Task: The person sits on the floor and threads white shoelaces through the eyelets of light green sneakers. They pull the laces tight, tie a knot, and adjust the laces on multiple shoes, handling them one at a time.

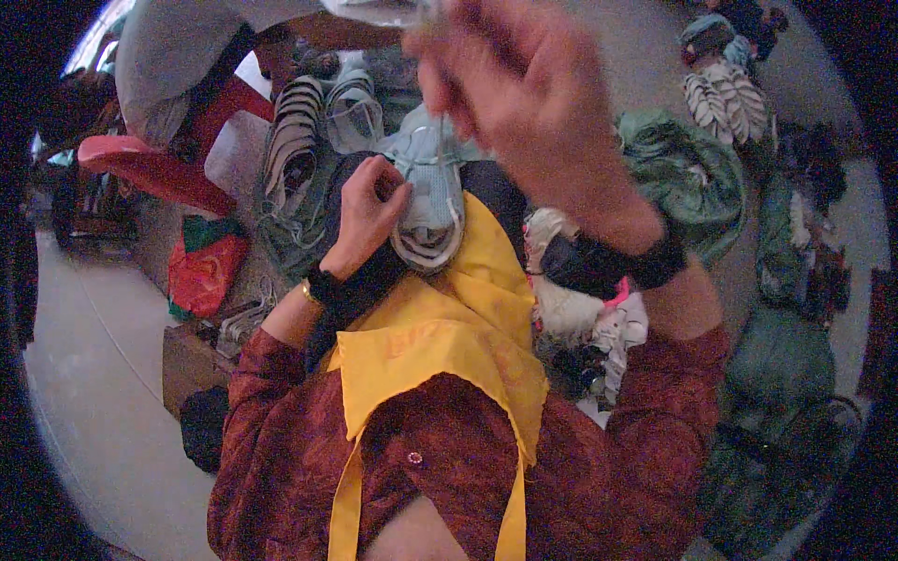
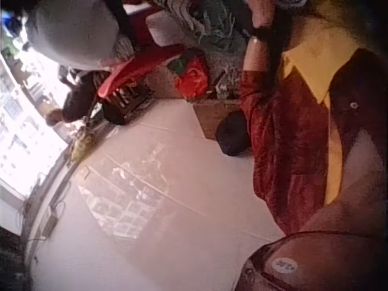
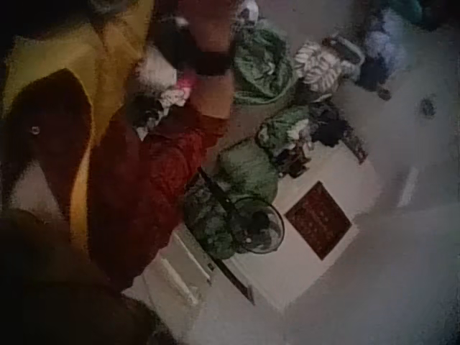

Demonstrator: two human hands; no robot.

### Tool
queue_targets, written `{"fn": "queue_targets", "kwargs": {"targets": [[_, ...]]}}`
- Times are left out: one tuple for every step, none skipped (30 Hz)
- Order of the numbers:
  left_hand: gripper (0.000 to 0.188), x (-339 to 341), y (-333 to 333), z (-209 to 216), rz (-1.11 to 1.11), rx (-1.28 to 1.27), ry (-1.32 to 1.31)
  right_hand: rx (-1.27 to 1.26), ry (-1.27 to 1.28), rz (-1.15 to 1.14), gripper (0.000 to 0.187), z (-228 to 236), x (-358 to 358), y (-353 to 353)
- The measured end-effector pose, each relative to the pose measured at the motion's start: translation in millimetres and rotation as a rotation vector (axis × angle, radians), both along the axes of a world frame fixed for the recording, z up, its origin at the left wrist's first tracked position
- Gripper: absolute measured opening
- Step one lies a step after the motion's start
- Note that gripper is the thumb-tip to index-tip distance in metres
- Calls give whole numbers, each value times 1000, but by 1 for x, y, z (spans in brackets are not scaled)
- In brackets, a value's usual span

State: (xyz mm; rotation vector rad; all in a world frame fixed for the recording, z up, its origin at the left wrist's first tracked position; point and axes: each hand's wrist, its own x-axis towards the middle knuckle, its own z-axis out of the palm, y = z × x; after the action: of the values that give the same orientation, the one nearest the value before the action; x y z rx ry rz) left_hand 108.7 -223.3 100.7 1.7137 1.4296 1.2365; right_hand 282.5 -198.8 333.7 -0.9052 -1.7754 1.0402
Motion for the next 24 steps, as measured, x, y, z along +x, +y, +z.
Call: {"fn": "queue_targets", "kwargs": {"targets": [[17,-2,0,-1,6,-8,13,55,28,0,18,16,0,2],[17,-3,0,-2,5,2,-5,110,52,-9,18,32,2,4],[17,-3,0,-2,4,13,-21,159,72,-20,18,46,5,5],[17,10,6,-2,-47,31,-87,223,30,-83,18,67,11,-4],[17,-1,1,-4,-4,27,-41,236,74,-57,17,67,13,2],[17,-12,-3,-7,38,23,5,254,112,-39,17,68,18,8],[17,3,4,-4,-29,41,-34,308,44,-128,17,90,29,-5],[16,4,5,-6,-29,48,-48,329,34,-155,17,94,39,-8],[16,4,6,-8,-29,55,-63,347,21,-185,17,98,48,-12],[16,3,5,-9,-23,58,-75,352,5,-212,17,97,58,-16],[16,3,5,-9,-23,48,-59,363,-10,-244,17,100,69,-20],[16,2,4,-9,-24,27,-39,355,-32,-277,17,95,81,-22],[15,-6,1,-8,2,13,-4,350,-30,-287,17,89,91,-21],[15,-15,-2,-8,29,-12,18,334,-28,-290,17,80,101,-17],[15,-4,4,-8,-21,-19,-23,353,-100,-370,17,92,112,-35],[15,-2,7,-9,-29,-33,-30,350,-130,-408,17,91,124,-44],[14,-3,7,-8,-31,-19,-35,343,-144,-431,17,86,134,-49],[14,-5,8,-6,-33,-6,-40,337,-161,-455,17,83,144,-52],[13,-7,10,-3,-37,11,-45,330,-172,-476,17,81,151,-55],[12,-9,15,0,-33,47,-41,322,-181,-486,17,78,159,-58],[12,-11,20,2,-31,83,-36,315,-188,-500,17,75,165,-60],[11,-11,24,6,-30,122,-31,311,-195,-510,17,72,171,-62],[10,-10,26,11,-63,102,-45,309,-199,-520,17,69,177,-66],[10,-9,27,16,-95,83,-59,305,-209,-531,17,67,182,-70]]}}
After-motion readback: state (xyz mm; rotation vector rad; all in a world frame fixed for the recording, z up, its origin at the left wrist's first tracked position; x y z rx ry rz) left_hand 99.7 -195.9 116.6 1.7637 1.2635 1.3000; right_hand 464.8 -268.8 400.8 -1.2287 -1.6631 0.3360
